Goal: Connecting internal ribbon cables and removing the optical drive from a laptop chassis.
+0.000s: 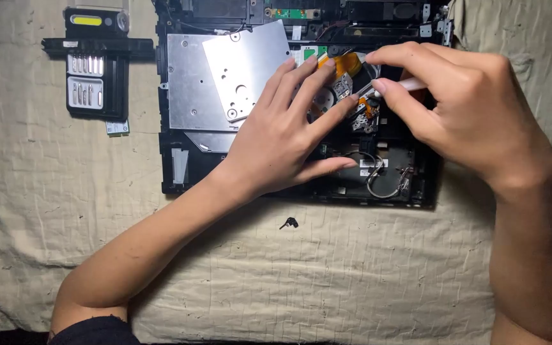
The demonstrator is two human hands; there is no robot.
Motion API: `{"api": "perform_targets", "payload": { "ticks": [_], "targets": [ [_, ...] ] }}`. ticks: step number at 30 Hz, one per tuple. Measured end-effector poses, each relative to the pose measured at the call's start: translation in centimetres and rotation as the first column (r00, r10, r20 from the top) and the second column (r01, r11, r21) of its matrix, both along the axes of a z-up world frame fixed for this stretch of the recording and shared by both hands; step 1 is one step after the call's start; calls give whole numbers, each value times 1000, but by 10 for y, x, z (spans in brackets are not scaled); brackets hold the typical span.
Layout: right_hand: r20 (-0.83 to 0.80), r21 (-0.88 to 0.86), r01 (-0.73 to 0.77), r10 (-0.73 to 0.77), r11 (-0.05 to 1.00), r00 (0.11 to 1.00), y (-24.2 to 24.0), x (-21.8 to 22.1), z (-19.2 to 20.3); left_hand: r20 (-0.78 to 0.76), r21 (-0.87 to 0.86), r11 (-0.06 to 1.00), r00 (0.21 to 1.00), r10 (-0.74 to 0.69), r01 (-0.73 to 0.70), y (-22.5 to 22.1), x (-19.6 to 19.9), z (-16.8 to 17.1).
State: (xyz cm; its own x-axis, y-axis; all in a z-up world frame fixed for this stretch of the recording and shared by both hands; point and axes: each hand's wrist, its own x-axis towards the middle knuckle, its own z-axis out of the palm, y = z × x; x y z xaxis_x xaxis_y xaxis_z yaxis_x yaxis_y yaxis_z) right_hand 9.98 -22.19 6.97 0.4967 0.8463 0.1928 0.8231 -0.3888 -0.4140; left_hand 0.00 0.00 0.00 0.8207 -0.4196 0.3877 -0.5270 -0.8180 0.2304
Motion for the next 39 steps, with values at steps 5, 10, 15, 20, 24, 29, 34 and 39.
{"api": "perform_targets", "payload": {
  "ticks": [5, 10, 15, 20, 24, 29, 34, 39],
  "targets": [
    [-8, 4, 3, -3, 1000, 1000, 0, -5, 3, 11, -14, 1000, 1000, 0, 0, 0, 0, 0],
    [-24, -29, 0, 0, 1000, 1000, 3, -5, 1, 6, -12, 1000, 1000, -4, 5, 1, 0, -1],
    [-78, -54, -16, 12, 998, 997, 8, -7, 8, 23, -7, 1000, 1000, -6, 6, 1, 1, 0],
    [-11, -87, -17, 16, 996, 1000, 7, -10, 6, 15, -14, 1000, 1000, -10, 10, 1, 0, -2],
    [24, -42, -27, 28, 999, 999, 7, -13, 7, 24, -65, 998, 1000, -9, 11, 2, 1, -5],
    [23, -43, -32, 33, 999, 999, 13, -18, 9, 12, -91, 996, 1000, -4, 5, 2, 1, -11],
    [65, -83, -22, 28, 996, 998, 11, -19, 6, 41, -106, 994, 999, 8, -4, 1, 2, -18],
    [117, -89, 19, -9, 996, 993, 11, -24, 5, 54, -73, 997, 999, 4, 0, 1, 2, -15]
  ]
}}
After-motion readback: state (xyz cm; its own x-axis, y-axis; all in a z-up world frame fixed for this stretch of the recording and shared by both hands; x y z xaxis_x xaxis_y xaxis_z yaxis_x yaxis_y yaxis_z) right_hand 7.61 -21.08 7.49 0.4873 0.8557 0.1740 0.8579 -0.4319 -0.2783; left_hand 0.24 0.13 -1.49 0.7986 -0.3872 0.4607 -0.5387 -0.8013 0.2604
